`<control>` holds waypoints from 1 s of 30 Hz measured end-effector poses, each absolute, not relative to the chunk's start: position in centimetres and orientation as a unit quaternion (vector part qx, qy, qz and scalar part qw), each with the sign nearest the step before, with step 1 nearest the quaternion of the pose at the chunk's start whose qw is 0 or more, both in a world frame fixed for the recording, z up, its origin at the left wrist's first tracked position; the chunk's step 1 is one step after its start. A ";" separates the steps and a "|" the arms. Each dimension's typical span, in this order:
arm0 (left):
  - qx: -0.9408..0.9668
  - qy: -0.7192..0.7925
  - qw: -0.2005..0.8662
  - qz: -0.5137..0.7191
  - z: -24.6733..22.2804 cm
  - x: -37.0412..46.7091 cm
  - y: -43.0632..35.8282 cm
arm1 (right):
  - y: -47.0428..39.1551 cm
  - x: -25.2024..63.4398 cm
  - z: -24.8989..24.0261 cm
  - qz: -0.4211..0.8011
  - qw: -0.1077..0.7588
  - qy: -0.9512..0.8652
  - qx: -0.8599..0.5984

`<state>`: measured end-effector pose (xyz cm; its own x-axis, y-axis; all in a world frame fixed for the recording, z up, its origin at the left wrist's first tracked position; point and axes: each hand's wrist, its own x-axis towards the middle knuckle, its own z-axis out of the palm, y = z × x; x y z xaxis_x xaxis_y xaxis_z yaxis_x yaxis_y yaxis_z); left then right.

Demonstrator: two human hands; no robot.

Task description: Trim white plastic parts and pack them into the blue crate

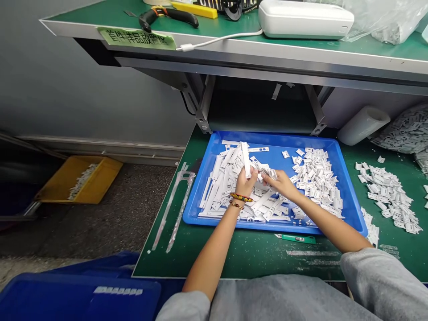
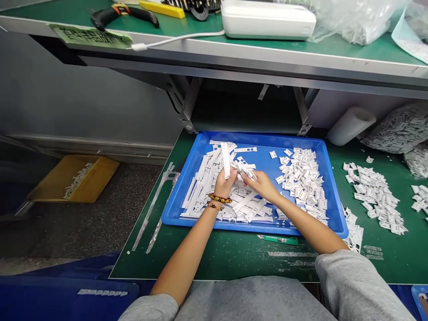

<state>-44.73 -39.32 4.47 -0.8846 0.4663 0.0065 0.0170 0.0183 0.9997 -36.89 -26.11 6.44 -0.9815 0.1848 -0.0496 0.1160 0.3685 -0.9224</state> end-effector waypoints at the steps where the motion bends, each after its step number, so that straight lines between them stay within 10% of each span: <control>1: 0.176 0.698 0.158 0.676 4.5 -44.7 -39.3 | -26.3 -36.9 6.4 0.544 0.029 -0.834 -0.091; 21: 0.185 0.771 0.105 0.600 4.7 -45.0 -39.7 | -26.6 -35.5 6.3 0.541 -0.003 -0.841 -0.024; 30: 0.172 0.721 0.233 0.629 5.7 -44.0 -42.4 | -20.9 -20.9 9.4 0.370 0.270 -0.815 -0.355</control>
